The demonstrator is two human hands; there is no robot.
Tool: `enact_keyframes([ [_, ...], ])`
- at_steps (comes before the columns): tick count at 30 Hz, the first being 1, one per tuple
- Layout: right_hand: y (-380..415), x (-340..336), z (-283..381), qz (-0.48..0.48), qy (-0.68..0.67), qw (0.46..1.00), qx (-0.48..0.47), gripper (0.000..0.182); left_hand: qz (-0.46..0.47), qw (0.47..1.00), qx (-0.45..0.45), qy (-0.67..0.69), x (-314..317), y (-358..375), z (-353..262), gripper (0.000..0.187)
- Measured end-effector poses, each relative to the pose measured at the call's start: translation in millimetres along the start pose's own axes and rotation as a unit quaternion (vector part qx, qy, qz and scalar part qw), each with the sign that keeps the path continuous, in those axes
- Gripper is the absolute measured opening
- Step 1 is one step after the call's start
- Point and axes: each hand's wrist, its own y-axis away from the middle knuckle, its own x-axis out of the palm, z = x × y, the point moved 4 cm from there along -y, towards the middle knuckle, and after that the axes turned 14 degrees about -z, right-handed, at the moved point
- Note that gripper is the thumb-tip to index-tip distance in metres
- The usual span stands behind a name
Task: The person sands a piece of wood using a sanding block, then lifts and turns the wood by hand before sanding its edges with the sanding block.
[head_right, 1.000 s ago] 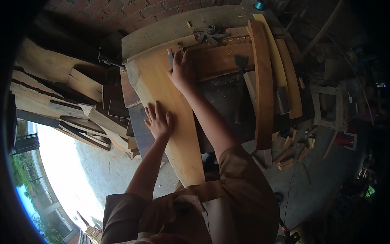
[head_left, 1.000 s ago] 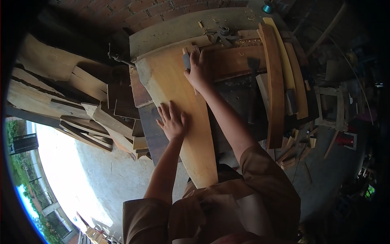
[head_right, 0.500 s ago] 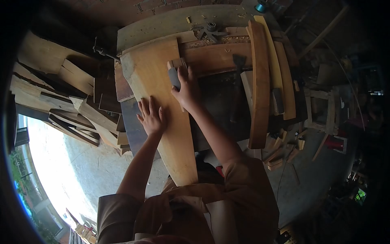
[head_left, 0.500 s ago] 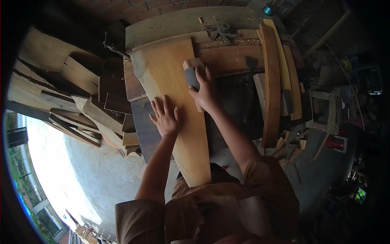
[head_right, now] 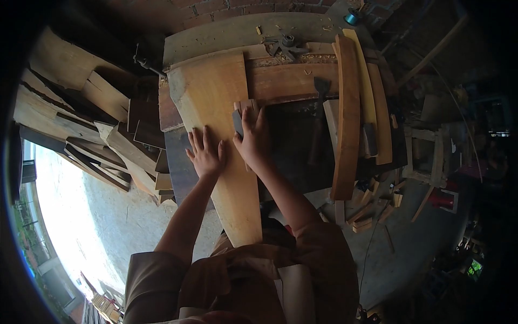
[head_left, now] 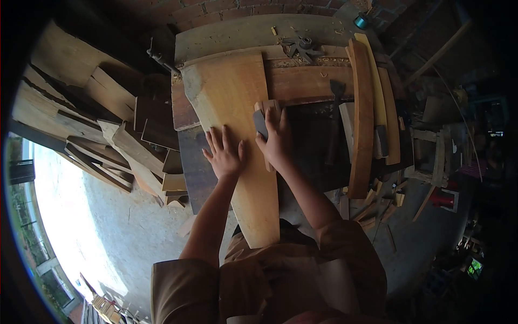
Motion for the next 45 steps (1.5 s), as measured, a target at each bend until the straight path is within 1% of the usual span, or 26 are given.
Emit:
enact_keyframes([
  [4, -116, 59, -9, -0.044, -0.018, 0.998, 0.038, 0.062, -0.004, 1.0, 0.005, 0.004, -3, 0, -3, 0.07],
  [5, -137, 59, -7, -0.031, -0.019, 0.998, 0.059, 0.061, -0.001, 1.0, 0.003, 0.005, -3, -1, -2, 0.071],
  [6, -153, 58, -7, -0.018, -0.021, 0.997, 0.078, 0.059, -0.008, 1.0, 0.002, 0.0, -3, -4, -2, 0.071],
  [9, -152, 58, -14, -0.03, -0.065, 0.993, 0.098, 0.058, 0.0, 1.0, 0.005, -0.002, -3, 0, -1, 0.069],
  [10, -140, 56, -18, -0.029, -0.061, 0.993, 0.099, 0.058, 0.004, 1.0, 0.005, 0.001, -2, 1, -1, 0.069],
  [12, -95, 43, -15, -0.034, 0.0, 0.999, 0.032, 0.057, -0.008, 1.0, 0.008, 0.004, -1, 0, 0, 0.068],
  [14, -40, 8, -11, -0.015, -0.075, 0.996, 0.053, 0.057, -0.008, 1.0, 0.009, 0.009, -2, 0, 0, 0.067],
  [16, 26, -17, -17, -0.037, -0.104, 0.992, 0.055, 0.058, -0.01, 1.0, 0.01, 0.016, -2, 0, -1, 0.066],
  [18, 83, -46, -16, -0.042, -0.118, 0.99, 0.069, 0.059, -0.02, 1.0, 0.01, 0.014, 2, 0, 1, 0.066],
  [20, 121, -65, -11, -0.011, -0.103, 0.992, 0.072, 0.06, -0.023, 1.0, 0.008, 0.018, 2, 0, 2, 0.065],
  [21, 122, -70, -7, -0.013, -0.103, 0.992, 0.076, 0.06, -0.024, 0.999, 0.012, 0.022, 1, 1, 2, 0.065],
  [23, 122, -74, 5, 0.036, -0.076, 0.994, 0.065, 0.062, -0.023, 0.999, 0.014, 0.018, 1, 1, 2, 0.065],
  [26, 120, -69, 8, 0.051, -0.04, 0.996, 0.062, 0.062, -0.033, 0.999, 0.009, 0.02, 2, 0, 0, 0.065],
  [30, 122, -67, 9, 0.037, -0.019, 0.998, 0.051, 0.06, -0.047, 0.998, 0.006, 0.05, 1, 1, 2, 0.065],
  [31, 123, -67, 11, 0.019, -0.013, 0.999, 0.048, 0.06, -0.078, 0.994, 0.014, 0.069, -2, 2, 1, 0.061],
  [34, 122, -66, 17, 0.011, 0.016, 0.999, 0.045, 0.059, -0.123, 0.985, 0.048, 0.112, -15, 10, -2, 0.055],
  [35, 121, -67, 20, 0.014, 0.026, 0.998, 0.05, 0.059, -0.204, 0.949, 0.068, 0.229, -27, 20, -7, 0.044],
  [36, 121, -67, 21, 0.01, 0.022, 0.998, 0.052, 0.059, -0.184, 0.907, 0.049, 0.374, -56, 29, -20, 0.031],
  [38, 122, -63, 19, 0.013, 0.044, 0.998, 0.035, 0.062, -0.087, 0.854, 0.08, 0.506, -143, 55, -54, 0.027],
  [39, 124, -58, 16, 0.003, 0.032, 0.999, 0.028, 0.063, -0.006, 0.77, 0.1, 0.63, -187, 69, -69, 0.027],
  [40, 125, -57, 15, 0.007, 0.026, 0.999, 0.028, 0.063, 0.075, 0.665, 0.114, 0.734, -230, 80, -80, 0.028],
  [41, 127, -59, 16, -0.018, 0.02, 0.999, 0.022, 0.063, 0.116, 0.596, 0.18, 0.774, -272, 86, -89, 0.035],
  [42, 129, -60, 17, -0.042, 0.014, 0.999, 0.016, 0.062, 0.147, 0.529, 0.22, 0.806, -307, 94, -94, 0.041],
  [43, 128, -57, 18, -0.029, 0.041, 0.999, 0.021, 0.061, 0.181, 0.412, 0.231, 0.863, -334, 101, -105, 0.043],
  [44, 125, -55, 19, -0.017, 0.068, 0.997, 0.024, 0.061, 0.187, 0.306, 0.246, 0.9, -354, 105, -119, 0.042],
  [45, 124, -57, 22, -0.02, 0.071, 0.997, 0.022, 0.06, 0.184, 0.31, 0.244, 0.9, -358, 110, -116, 0.042],
])
